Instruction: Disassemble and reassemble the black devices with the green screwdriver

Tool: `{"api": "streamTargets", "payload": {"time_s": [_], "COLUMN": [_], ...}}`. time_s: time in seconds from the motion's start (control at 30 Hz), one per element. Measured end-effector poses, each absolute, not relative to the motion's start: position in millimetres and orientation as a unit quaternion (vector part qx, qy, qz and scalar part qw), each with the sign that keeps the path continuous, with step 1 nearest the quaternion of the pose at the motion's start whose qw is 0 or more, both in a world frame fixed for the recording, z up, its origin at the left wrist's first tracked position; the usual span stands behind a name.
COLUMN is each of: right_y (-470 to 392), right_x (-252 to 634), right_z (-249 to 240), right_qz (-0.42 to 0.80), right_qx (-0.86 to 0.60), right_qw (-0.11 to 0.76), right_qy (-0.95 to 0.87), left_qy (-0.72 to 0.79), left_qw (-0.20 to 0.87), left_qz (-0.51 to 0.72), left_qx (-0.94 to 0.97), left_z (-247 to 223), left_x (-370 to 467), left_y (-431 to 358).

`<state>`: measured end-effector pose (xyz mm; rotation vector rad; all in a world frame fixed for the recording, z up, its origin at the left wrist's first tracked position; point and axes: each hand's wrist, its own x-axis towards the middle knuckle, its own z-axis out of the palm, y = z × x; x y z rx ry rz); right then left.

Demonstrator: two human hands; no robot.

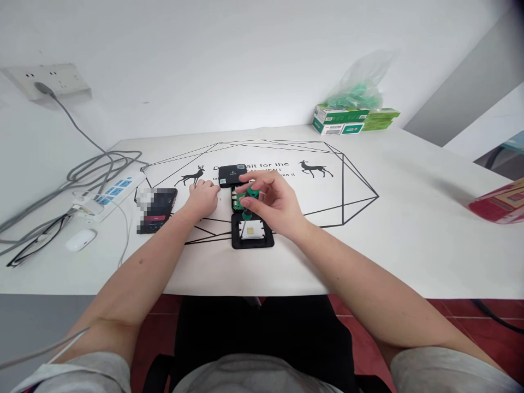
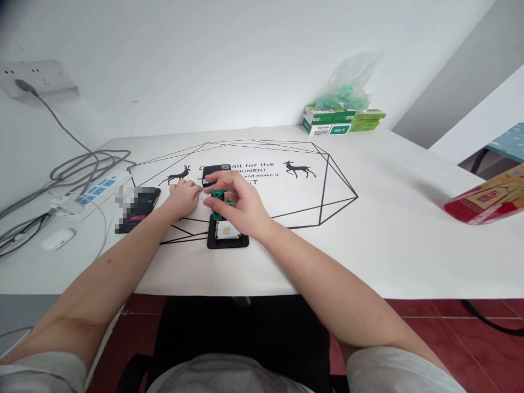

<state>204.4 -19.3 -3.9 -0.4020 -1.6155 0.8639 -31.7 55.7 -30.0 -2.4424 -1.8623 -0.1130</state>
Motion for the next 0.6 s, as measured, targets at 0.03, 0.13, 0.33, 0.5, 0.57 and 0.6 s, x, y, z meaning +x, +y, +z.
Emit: {"api": "streamTargets", "payload": {"time_s": [0.03,0.13,0.33,0.5,0.57,0.6], "right_y": [-20,-22,-25,-21,-19,-19], "right_x": [203,203,212,215,214,213], "right_z": [-5,-7,0,3,2,2], "right_qz": [0.386,0.379,0.284,0.221,0.216,0.217], "right_qx": [-0.171,-0.181,-0.166,-0.157,-0.167,-0.174], "right_qw": [0.588,0.584,0.557,0.546,0.549,0.550], "right_qy": [-0.690,-0.694,-0.762,-0.792,-0.790,-0.788], "left_qy": [-0.605,-0.600,-0.598,-0.587,-0.589,-0.591], "left_qw": [0.034,0.032,0.038,0.038,0.033,0.028], "left_qz": [-0.040,-0.041,-0.033,-0.073,-0.089,-0.096], "left_qx": [-0.794,-0.799,-0.800,-0.805,-0.803,-0.801], "left_z": [-30,-30,-28,-27,-26,-25], "left_x": [-32,-32,-32,-31,-31,-31], "left_y": [56,56,55,55,55,56]}}
